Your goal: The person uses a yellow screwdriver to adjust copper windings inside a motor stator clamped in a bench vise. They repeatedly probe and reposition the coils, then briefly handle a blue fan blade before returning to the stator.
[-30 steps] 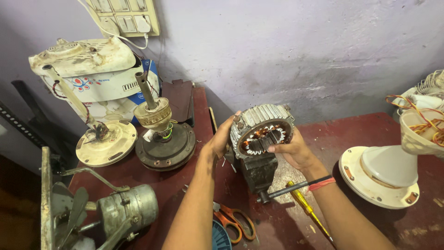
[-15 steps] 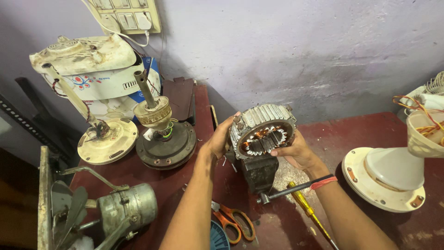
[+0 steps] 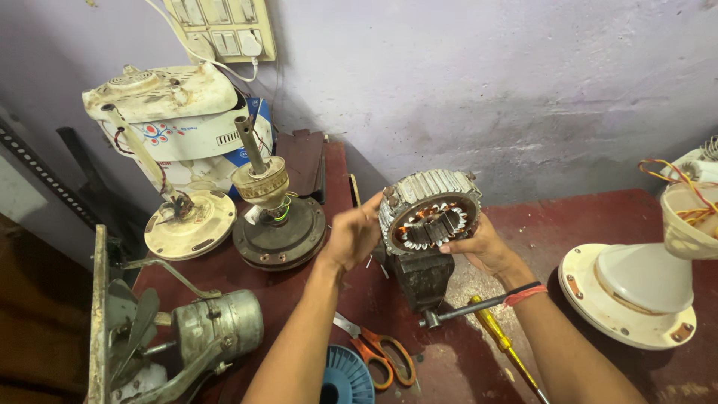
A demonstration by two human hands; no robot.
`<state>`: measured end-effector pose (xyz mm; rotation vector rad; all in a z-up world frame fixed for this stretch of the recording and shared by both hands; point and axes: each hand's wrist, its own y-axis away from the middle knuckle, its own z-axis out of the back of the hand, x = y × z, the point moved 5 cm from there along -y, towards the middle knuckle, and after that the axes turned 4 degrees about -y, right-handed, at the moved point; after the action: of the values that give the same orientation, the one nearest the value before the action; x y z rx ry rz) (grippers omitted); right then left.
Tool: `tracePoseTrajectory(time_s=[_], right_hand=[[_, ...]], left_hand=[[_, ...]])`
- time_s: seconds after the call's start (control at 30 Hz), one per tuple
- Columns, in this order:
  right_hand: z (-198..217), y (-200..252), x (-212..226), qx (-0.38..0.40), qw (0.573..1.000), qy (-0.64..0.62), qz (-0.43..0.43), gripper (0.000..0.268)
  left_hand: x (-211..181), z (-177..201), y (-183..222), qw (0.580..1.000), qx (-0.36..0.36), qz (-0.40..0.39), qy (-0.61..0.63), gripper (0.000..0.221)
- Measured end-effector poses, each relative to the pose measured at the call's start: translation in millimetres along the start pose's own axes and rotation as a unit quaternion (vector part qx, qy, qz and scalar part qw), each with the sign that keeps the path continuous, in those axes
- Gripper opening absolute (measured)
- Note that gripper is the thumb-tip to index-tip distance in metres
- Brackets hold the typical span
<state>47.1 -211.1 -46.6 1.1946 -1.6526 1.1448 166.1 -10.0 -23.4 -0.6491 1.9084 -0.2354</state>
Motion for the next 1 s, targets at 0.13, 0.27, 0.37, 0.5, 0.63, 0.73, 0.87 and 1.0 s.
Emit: tracePoseTrajectory(time_s=[0.13, 0.27, 0.37, 0.5, 0.63, 0.73, 0.87, 1.0], right_hand=[[0.7, 1.0, 0.3, -0.003, 1.000, 0.008, -0.008, 0.077], [-1.6, 5.5, 2.0, 0.009, 1.000, -0.019, -0.019, 0.077], [-0.6, 4.9, -3.4, 0.012, 0.999, -0.030, -0.027, 0.077], [3.8, 1.7, -12.7, -0.011, 0.999, -0.036, -0.009, 0.077], [10.4, -2.2, -17.4, -0.020, 0.999, -0.021, -0.017, 0.078], [14.7, -5.4, -15.1, -0.012, 0.999, -0.002, -0.032, 0.079], [14.0, -8.1, -10.0, -0.014, 0.999, 0.001, -0.042, 0.084], [2.3, -6.7, -3.5, 0.003, 1.000, 0.007, -0.020, 0.081]], left_hand=[[-4.6, -12.8, 16.9, 0.991, -0.031, -0.009, -0.127, 0.109], [2.3, -21.7, 9.6, 0.927, -0.173, 0.081, -0.323, 0.133], [5.0, -35.2, 3.5, 0.954, -0.173, -0.002, -0.244, 0.133], [7.4, -39.1, 0.3, 0.953, -0.165, -0.051, -0.248, 0.117], [12.3, -37.3, 2.2, 0.955, -0.169, -0.048, -0.240, 0.113], [14.7, -35.9, 3.3, 0.952, -0.171, -0.045, -0.250, 0.110], [14.9, -36.1, 5.6, 0.945, -0.189, -0.056, -0.262, 0.110], [7.6, -34.0, 9.9, 0.918, -0.219, -0.067, -0.324, 0.117]])
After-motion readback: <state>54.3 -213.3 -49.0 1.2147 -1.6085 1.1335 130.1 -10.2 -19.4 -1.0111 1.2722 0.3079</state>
